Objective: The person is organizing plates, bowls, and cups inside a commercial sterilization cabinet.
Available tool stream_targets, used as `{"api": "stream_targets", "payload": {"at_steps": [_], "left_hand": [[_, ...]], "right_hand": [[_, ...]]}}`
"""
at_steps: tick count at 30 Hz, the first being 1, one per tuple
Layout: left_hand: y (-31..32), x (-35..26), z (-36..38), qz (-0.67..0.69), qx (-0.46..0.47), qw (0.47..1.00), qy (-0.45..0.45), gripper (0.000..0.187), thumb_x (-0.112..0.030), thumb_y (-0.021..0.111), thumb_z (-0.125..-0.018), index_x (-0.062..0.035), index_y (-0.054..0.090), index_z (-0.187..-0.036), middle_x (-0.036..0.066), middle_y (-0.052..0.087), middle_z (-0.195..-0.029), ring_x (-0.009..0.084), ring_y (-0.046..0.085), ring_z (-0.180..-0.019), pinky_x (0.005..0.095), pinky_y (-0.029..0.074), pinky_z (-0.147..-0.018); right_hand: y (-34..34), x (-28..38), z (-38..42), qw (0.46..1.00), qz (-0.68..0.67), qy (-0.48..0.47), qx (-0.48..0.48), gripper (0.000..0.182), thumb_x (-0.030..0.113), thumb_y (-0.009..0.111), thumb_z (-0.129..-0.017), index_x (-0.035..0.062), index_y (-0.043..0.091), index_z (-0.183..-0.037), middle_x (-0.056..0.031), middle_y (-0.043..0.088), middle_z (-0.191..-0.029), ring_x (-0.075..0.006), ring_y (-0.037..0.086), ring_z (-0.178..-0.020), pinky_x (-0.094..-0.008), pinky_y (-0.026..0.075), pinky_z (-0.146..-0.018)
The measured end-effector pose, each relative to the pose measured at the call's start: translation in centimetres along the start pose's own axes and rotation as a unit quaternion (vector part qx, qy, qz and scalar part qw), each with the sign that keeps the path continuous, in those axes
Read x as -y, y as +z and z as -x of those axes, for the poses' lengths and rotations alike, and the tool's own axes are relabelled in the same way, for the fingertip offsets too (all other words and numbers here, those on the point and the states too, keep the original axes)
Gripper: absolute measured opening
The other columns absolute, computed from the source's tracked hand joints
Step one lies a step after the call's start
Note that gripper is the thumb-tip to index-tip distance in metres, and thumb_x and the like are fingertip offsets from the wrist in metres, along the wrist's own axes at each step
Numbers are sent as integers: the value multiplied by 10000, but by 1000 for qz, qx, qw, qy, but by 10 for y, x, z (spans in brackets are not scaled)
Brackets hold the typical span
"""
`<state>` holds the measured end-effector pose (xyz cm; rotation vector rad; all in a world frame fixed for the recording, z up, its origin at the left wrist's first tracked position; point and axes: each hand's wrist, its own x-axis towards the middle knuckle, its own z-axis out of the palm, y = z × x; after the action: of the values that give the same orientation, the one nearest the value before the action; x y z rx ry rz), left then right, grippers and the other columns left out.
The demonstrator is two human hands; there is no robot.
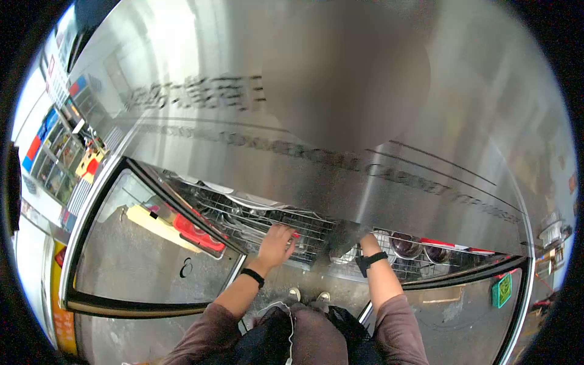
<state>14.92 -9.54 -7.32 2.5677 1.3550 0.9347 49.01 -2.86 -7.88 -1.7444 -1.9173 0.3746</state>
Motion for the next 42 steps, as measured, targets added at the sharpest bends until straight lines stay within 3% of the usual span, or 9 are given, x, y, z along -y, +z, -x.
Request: {"api": "stream_targets", "payload": {"at_steps": [6, 18, 21, 29, 36, 42], "left_hand": [[6, 8, 7, 17, -10, 1000, 14, 436, -172, 680, -859, -15, 616, -1261, 167, 619, -1213, 369, 573, -1187, 506, 398, -1175], [12, 20, 9, 13, -10, 999, 43, 431, -213, 675, -868, -30, 641, -1257, 137, 623, -1210, 337, 567, -1192, 471, 399, -1174], [12, 23, 8, 37, -30, 998, 51, 423, -174, 696, -832, -36, 638, -1228, 137, 634, -1178, 350, 594, -1147, 492, 442, -1144], [15, 25, 9, 34, -19, 998, 52, 466, -215, 687, -846, -43, 631, -1276, 126, 622, -1221, 331, 572, -1200, 476, 398, -1186], [19, 25, 10, 29, -31, 998, 51, 454, -216, 695, -844, -37, 635, -1256, 135, 618, -1219, 342, 567, -1208, 472, 396, -1187], [20, 25, 8, 33, -31, 998, 48, 444, -203, 697, -827, -41, 641, -1236, 138, 623, -1199, 339, 582, -1177, 475, 411, -1172]], "right_hand": [[1, 0, -4, 1000, 6, 15, -27, 321, 257, 713, -893, 54, 728, -1141, -178, 724, -1133, -378, 675, -1024, -496, 524, -868], [-7, 2, -13, 997, 1, 49, -65, 315, 248, 700, -908, 50, 719, -1151, -172, 726, -1119, -362, 677, -1010, -486, 526, -863], [-10, 2, -11, 995, -6, 58, -81, 313, 246, 696, -911, 48, 717, -1153, -170, 727, -1116, -358, 677, -1006, -483, 526, -862], [-12, 2, -10, 979, -69, 80, -175, 309, 240, 687, -921, 45, 712, -1160, -166, 728, -1106, -348, 678, -997, -476, 527, -859], [-23, 1, 0, 932, -164, 96, -308, 306, 235, 680, -930, 42, 706, -1166, -163, 729, -1098, -338, 679, -989, -470, 528, -856], [-27, -1, 5, 908, -189, 101, -361, 303, 230, 673, -937, 40, 702, -1171, -160, 730, -1091, -331, 679, -982, -465, 529, -854]]}}
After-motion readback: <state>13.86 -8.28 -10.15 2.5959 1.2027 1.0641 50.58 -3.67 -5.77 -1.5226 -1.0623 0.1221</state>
